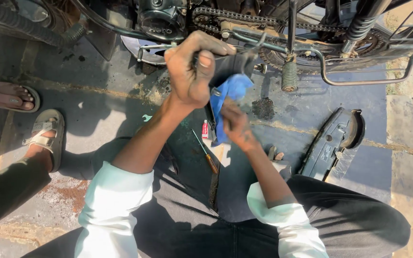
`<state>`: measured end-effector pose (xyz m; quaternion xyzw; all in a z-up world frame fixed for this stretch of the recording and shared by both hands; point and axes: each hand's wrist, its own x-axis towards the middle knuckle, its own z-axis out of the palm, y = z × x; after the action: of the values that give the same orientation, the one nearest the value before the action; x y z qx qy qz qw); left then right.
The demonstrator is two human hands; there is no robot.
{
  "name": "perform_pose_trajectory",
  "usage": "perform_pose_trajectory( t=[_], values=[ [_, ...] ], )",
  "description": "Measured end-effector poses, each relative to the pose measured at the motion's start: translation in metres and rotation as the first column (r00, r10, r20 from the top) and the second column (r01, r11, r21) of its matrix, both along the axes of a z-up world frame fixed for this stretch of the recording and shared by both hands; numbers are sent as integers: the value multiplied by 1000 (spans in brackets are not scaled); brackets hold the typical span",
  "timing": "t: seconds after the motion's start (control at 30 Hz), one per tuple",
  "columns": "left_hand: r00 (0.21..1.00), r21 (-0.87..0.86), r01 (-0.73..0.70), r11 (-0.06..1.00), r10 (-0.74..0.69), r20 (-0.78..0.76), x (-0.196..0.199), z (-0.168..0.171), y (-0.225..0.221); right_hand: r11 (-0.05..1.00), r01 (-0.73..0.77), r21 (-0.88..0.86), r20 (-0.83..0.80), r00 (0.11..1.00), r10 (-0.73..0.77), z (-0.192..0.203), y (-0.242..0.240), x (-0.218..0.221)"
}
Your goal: Repairing and reassembling motorcycle components, including the chain cover and side panel.
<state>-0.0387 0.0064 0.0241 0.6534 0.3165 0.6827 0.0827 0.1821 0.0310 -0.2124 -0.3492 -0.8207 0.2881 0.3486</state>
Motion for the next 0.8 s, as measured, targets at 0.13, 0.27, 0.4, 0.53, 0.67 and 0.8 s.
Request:
perform_pose_trajectory(
  t=[0.13, 0.27, 0.4, 0.53, 0.67, 0.8],
  values=[
    [990, 4, -134, 991, 134, 52, -22, 0, 3, 987, -135, 89, 107, 986, 125, -59, -10, 17],
    [914, -57, -389, 920, 393, 98, -51, 1, 8, 946, -20, -323, 760, 590, 271, -132, 16, 76],
    [862, -7, -353, 935, 329, 386, -64, 5, 12, 813, 173, -556, 823, 257, 508, -87, 31, 111],
    [654, -139, -281, 949, 296, 696, -73, -11, 26, 905, 51, -423, 456, 875, 163, 10, 42, 109],
    [370, -232, -67, 970, 240, 898, -79, -21, 40, 883, -442, -158, -686, 692, 224, 143, 37, 68],
    [326, -179, 51, 982, 154, 933, -83, -27, 50, 845, -375, -381, -798, 595, -96, 149, 70, 92]
  ],
)
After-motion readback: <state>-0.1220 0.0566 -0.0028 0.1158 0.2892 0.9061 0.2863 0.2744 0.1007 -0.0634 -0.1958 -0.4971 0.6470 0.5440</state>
